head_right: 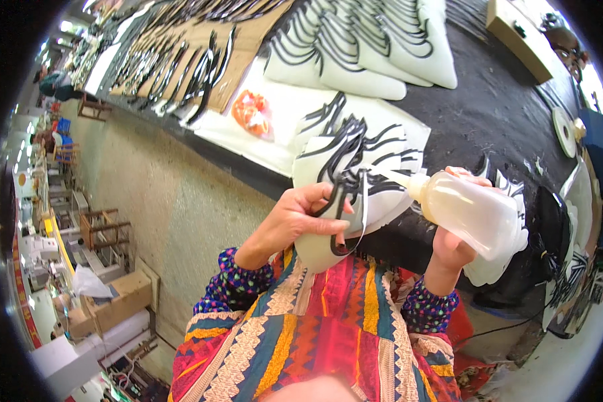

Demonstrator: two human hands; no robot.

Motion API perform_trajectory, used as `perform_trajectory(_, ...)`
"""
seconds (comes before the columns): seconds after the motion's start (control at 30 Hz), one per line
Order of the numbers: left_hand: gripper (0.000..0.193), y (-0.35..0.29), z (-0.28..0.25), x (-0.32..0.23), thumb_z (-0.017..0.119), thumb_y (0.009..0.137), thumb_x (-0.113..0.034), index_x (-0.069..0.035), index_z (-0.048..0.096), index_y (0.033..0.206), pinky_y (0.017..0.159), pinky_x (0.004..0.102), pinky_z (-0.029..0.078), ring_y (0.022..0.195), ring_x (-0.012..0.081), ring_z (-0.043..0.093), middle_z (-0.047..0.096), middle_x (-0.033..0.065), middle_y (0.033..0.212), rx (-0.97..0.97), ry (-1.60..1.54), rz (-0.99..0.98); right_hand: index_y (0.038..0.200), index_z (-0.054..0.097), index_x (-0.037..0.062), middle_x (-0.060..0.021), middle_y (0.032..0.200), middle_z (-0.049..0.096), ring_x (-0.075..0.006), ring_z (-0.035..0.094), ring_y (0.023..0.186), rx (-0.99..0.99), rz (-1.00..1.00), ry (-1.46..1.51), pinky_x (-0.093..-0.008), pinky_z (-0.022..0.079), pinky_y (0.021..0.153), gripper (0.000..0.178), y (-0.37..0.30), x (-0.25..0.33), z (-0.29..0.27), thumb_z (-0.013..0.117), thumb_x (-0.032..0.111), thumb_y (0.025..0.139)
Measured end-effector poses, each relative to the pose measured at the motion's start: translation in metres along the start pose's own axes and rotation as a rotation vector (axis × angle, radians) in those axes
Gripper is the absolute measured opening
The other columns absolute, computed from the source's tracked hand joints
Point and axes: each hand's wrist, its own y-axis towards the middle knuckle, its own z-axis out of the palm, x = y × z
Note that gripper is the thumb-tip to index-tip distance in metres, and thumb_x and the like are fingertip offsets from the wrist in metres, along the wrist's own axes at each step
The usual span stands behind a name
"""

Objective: Applying glue to shoe components on a workbench in a factory.

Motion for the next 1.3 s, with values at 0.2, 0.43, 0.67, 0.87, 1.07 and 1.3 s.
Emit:
perform_trajectory(0.2, 0.019, 0.025, 0.001, -0.026, 0.063, 0.072, 0.001, -0.002, 0.057, 0.09, 0.055, 0.0203, 0.043, 0.057, 0.0093, 0.055, 0.057, 0.0039, 0.068, 0.049, 0.1, 0.007, 0.107, 0.042, 0.0098, -0.0051, 0.104, 0.048, -0.0253, 0.045, 0.103, 0.093, -0.097, 0.035, -0.0407, 0.038, 0.09, 0.088, 0.004, -0.001, -0.022, 0.074, 0.058, 0.041)
perform_trajectory(0.43, 0.02, 0.053, 0.006, -0.049, 0.062, 0.072, 0.001, -0.001, 0.057, 0.091, 0.056, 0.0212, 0.044, 0.058, 0.0095, 0.055, 0.056, 0.0037, 0.07, 0.128, 0.236, 0.001, 0.108, 0.042, 0.0071, -0.01, 0.099, 0.052, -0.0291, 0.053, 0.094, -0.1, -0.215, 0.087, -0.0421, 0.045, 0.081, 0.087, 0.018, -0.018, -0.021, 0.076, 0.054, 0.042)
perform_trajectory(0.67, 0.019, 0.072, 0.007, -0.05, 0.061, 0.073, 0.002, -0.001, 0.057, 0.091, 0.056, 0.0213, 0.044, 0.058, 0.0095, 0.054, 0.056, 0.0037, 0.069, 0.161, 0.237, 0.029, 0.108, 0.042, 0.0073, -0.01, 0.099, 0.052, -0.0297, 0.053, 0.094, -0.139, -0.228, 0.052, -0.0425, 0.045, 0.081, 0.088, 0.028, -0.023, -0.035, 0.076, 0.054, 0.042)
perform_trajectory(0.87, 0.02, 0.081, 0.004, -0.051, 0.062, 0.072, 0.001, -0.001, 0.057, 0.091, 0.056, 0.0206, 0.043, 0.058, 0.0094, 0.055, 0.056, 0.0038, 0.068, 0.148, 0.252, 0.032, 0.107, 0.043, 0.0104, -0.0048, 0.102, 0.048, -0.0253, 0.044, 0.103, 0.007, -0.185, 0.028, -0.0403, 0.039, 0.09, 0.085, 0.024, -0.022, -0.048, 0.075, 0.056, 0.043)
perform_trajectory(1.07, 0.019, 0.081, 0.002, -0.047, 0.062, 0.072, 0.001, -0.001, 0.057, 0.091, 0.056, 0.0205, 0.043, 0.059, 0.0091, 0.054, 0.056, 0.0031, 0.069, 0.137, 0.235, 0.018, 0.108, 0.042, 0.0073, -0.0099, 0.1, 0.052, -0.0293, 0.053, 0.093, -0.086, -0.214, 0.04, -0.0423, 0.045, 0.081, 0.089, 0.032, -0.034, -0.041, 0.076, 0.055, 0.042)
perform_trajectory(1.3, 0.018, 0.075, 0.0, -0.041, 0.061, 0.072, 0.002, -0.002, 0.058, 0.09, 0.057, 0.0206, 0.043, 0.059, 0.0091, 0.055, 0.056, 0.0027, 0.071, 0.129, 0.222, 0.014, 0.11, 0.041, 0.0097, -0.0074, 0.103, 0.05, -0.0287, 0.048, 0.099, -0.092, -0.135, 0.053, -0.0414, 0.044, 0.082, 0.089, 0.039, -0.034, -0.027, 0.076, 0.055, 0.042)
